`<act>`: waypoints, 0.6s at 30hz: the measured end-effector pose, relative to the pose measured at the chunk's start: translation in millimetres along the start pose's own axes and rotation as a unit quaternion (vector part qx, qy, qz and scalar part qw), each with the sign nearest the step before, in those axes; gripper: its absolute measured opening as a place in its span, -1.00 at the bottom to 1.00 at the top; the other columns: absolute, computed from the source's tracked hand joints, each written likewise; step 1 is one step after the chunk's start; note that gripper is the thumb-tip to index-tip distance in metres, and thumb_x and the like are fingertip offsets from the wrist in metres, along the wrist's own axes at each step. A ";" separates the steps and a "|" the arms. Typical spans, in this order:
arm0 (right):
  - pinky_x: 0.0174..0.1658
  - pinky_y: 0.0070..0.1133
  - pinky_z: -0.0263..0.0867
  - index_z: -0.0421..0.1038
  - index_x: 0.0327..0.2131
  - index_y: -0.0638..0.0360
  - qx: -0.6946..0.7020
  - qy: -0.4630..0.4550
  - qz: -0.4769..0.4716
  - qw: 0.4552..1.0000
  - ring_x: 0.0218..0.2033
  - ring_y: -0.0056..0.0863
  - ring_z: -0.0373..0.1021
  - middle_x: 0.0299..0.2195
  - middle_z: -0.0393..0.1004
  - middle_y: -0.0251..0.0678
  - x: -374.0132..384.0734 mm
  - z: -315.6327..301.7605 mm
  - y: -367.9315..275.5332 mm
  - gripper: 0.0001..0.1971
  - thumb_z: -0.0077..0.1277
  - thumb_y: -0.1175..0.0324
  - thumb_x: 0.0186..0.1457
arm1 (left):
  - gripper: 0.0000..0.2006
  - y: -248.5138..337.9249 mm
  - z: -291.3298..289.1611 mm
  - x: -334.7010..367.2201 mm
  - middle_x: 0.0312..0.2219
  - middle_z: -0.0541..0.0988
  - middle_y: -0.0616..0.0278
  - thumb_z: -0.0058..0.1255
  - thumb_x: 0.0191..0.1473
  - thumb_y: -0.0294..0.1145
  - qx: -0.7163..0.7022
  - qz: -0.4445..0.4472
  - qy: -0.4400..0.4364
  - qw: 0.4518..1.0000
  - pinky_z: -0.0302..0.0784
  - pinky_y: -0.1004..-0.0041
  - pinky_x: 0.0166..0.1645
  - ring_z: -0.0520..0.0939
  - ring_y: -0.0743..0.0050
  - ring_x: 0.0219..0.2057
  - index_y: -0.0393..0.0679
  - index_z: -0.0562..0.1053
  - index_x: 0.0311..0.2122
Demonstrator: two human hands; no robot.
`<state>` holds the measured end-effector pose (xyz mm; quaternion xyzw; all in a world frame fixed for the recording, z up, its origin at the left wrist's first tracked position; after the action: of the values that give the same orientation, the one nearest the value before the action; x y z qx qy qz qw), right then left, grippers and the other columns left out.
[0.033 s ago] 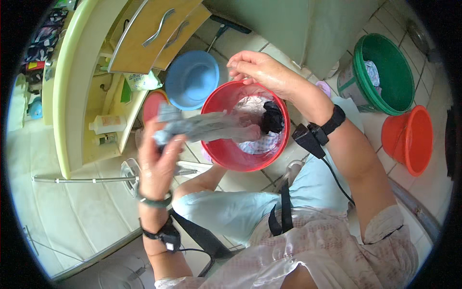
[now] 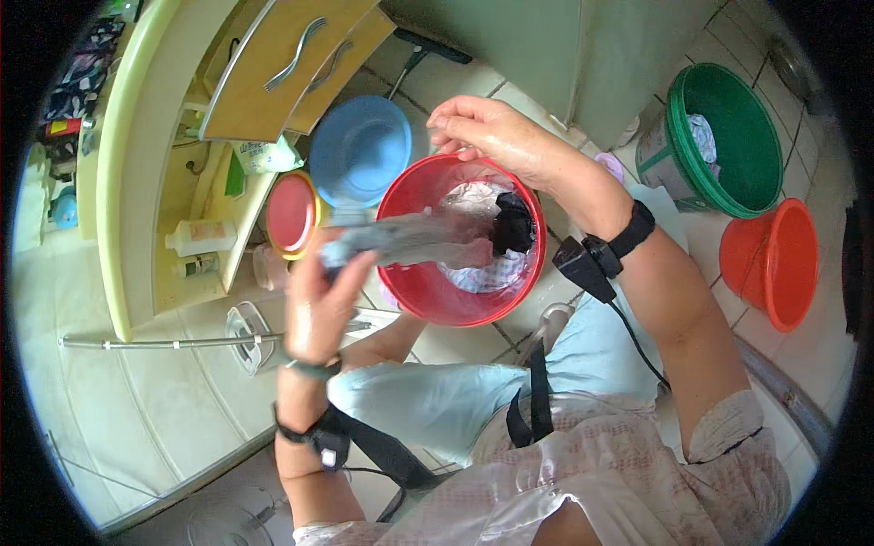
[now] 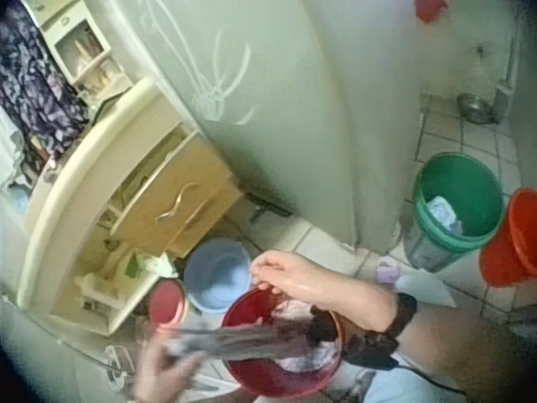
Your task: The recorder is hand-washing various pieces of clothing in a red plastic bucket filled with water.
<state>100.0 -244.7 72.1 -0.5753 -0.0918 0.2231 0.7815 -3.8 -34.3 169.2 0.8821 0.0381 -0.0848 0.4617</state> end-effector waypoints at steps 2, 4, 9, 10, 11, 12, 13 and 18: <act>-0.24 -0.73 0.21 0.30 -0.17 0.19 0.014 -0.016 -0.004 1.000 -0.26 -0.66 0.28 -0.30 0.38 -0.38 2.2 11.8 -6.3 -0.74 -0.15 0.25 0.14 | -0.74 -66.8 28.2 24.2 -0.40 0.51 0.08 0.03 -0.09 -0.53 0.180 0.070 -0.043 0.980 0.43 0.38 -0.26 0.54 0.20 -0.37 -0.22 0.36 -0.22; -0.24 -0.72 0.23 0.30 -0.18 0.21 0.001 -0.009 -0.002 1.000 -0.28 -0.66 0.29 -0.31 0.38 -0.38 -1.8 3.4 -6.1 -0.75 -0.15 0.27 0.15 | -0.69 -123.1 92.5 54.4 -0.25 0.47 -0.04 -0.07 -0.13 -0.54 0.225 0.091 -0.067 0.968 0.42 0.24 -0.14 0.50 -0.01 -0.20 -0.15 0.38 -0.17; -0.19 -0.69 0.25 0.30 -0.18 0.24 -0.010 -0.032 -0.020 0.999 -0.28 -0.65 0.32 -0.30 0.40 -0.36 -6.5 -2.1 -2.6 -0.77 -0.17 0.31 0.17 | -0.42 -260.8 211.4 89.1 0.24 -0.17 0.15 -0.18 -0.02 -0.34 0.429 -0.067 -0.270 0.859 0.27 0.17 0.08 0.27 -0.15 0.06 0.23 0.08 0.17; -0.18 -0.69 0.25 0.30 -0.19 0.25 0.000 -0.037 -0.024 0.999 -0.27 -0.65 0.32 -0.30 0.39 -0.36 -5.8 4.9 -6.2 -0.80 -0.18 0.36 0.17 | -0.41 -298.5 216.9 93.5 0.24 -0.22 0.19 -0.17 -0.01 -0.31 0.461 -0.060 -0.284 0.838 0.24 0.16 0.10 0.21 -0.15 0.10 0.25 0.06 0.18; -0.17 -0.69 0.25 0.30 -0.21 0.26 0.001 -0.022 -0.021 1.000 -0.27 -0.65 0.31 -0.29 0.39 -0.36 -8.7 -0.4 -7.0 -0.82 -0.19 0.40 0.16 | -0.42 -303.1 229.7 102.2 0.22 -0.18 0.19 -0.16 -0.02 -0.31 0.455 -0.069 -0.315 0.830 0.25 0.17 0.09 0.23 -0.13 0.08 0.24 0.08 0.17; -0.17 -0.69 0.25 0.30 -0.21 0.26 -0.002 -0.017 -0.012 1.000 -0.27 -0.65 0.31 -0.29 0.39 -0.36 -10.6 -3.5 -14.4 -0.82 -0.19 0.40 0.16 | -0.43 -307.3 240.6 109.4 0.19 -0.14 0.19 -0.15 -0.02 -0.32 0.447 -0.081 -0.340 0.824 0.26 0.18 0.07 0.25 -0.11 0.07 0.22 0.10 0.15; -0.16 -0.68 0.24 0.30 -0.22 0.27 0.003 -0.004 0.033 0.999 -0.27 -0.65 0.31 -0.29 0.38 -0.36 -15.0 -4.2 -23.5 -0.84 -0.20 0.44 0.15 | -0.44 -313.6 248.8 111.0 0.16 -0.10 0.18 -0.15 -0.03 -0.33 0.439 -0.091 -0.364 0.816 0.27 0.18 0.06 0.26 -0.09 0.05 0.20 0.11 0.14; -0.12 -0.68 0.22 0.30 -0.25 0.30 0.002 0.013 0.068 0.998 -0.26 -0.67 0.29 -0.27 0.35 -0.36 -7.4 -6.9 -22.5 -0.87 -0.21 0.51 0.13 | -0.50 -323.5 255.4 125.8 0.03 0.10 0.17 -0.11 -0.05 -0.38 0.414 -0.108 -0.409 0.806 0.32 0.23 0.00 0.35 0.01 -0.02 0.10 0.20 0.08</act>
<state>101.7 -259.4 91.9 -0.5819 -0.0423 0.2681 0.7667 43.6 -60.8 -258.3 0.8632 -0.0980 -0.4951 0.0137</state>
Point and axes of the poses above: each hand's wrist, its own x-axis towards the middle knuckle, its own z-axis out of the palm, y = z × x, the point moved 2 cm from there along x, towards the middle knuckle
